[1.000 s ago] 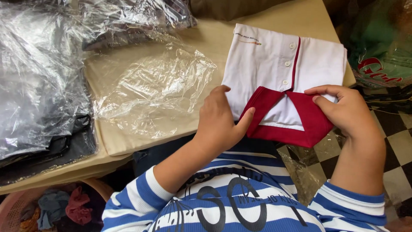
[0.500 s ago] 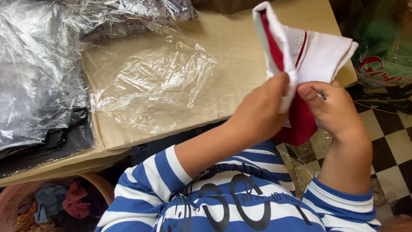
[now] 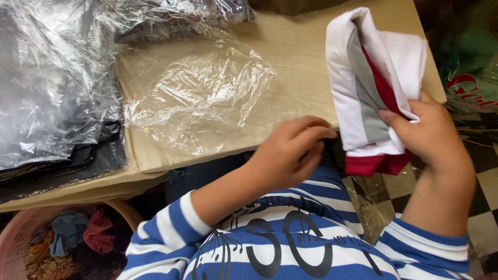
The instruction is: Packaging folded shirts into plastic bags and smoothing them out on a low table.
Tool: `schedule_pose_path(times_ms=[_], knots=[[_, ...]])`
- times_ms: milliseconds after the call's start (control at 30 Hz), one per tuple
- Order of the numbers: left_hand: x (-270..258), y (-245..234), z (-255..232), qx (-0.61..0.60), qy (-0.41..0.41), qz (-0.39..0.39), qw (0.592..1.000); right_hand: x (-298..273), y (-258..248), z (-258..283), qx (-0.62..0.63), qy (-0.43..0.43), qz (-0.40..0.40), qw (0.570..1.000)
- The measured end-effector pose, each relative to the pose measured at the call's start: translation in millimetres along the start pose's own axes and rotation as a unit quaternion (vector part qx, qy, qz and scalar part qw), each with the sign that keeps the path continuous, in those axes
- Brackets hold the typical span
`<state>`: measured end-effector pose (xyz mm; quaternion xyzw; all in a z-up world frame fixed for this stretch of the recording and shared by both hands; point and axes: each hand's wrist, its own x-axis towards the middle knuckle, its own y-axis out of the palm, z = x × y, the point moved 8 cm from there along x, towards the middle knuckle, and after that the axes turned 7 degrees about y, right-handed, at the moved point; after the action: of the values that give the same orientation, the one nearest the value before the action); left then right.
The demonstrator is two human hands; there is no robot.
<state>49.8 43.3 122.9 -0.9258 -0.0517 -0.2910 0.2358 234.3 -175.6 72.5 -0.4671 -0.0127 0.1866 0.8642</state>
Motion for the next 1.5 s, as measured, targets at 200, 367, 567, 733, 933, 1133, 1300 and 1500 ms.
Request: schedule_pose_path(times_ms=[200,367,567,733,933,1133,1300,1500], knots=[[-66,-92,41,0.463,-0.121,-0.023,0.878,-26,-29,6,-0.054,-0.089,0.058,0.993],[-84,-102,67,0.510,-0.165,-0.016,0.844,-38,5,19,-0.076,-0.060,0.228,0.969],[-76,-114,62,0.508,-0.139,-0.076,0.847,-73,54,100,-0.071,-0.136,0.354,0.923],[-69,-125,52,0.502,-0.075,-0.077,0.858,-79,79,125,-0.044,-0.190,0.418,0.887],[-61,-136,34,0.422,0.002,-0.054,0.905,-74,97,145,-0.018,-0.216,0.445,0.869],[-63,-146,24,0.538,0.007,-0.046,0.841,-60,100,151,0.001,-0.183,0.410,0.893],[-70,-152,26,0.566,-0.040,-0.010,0.823,-52,97,144,-0.030,-0.152,0.364,0.919],[-77,-161,0,0.552,-0.061,-0.001,0.832,-52,97,141,-0.056,-0.125,0.336,0.932]])
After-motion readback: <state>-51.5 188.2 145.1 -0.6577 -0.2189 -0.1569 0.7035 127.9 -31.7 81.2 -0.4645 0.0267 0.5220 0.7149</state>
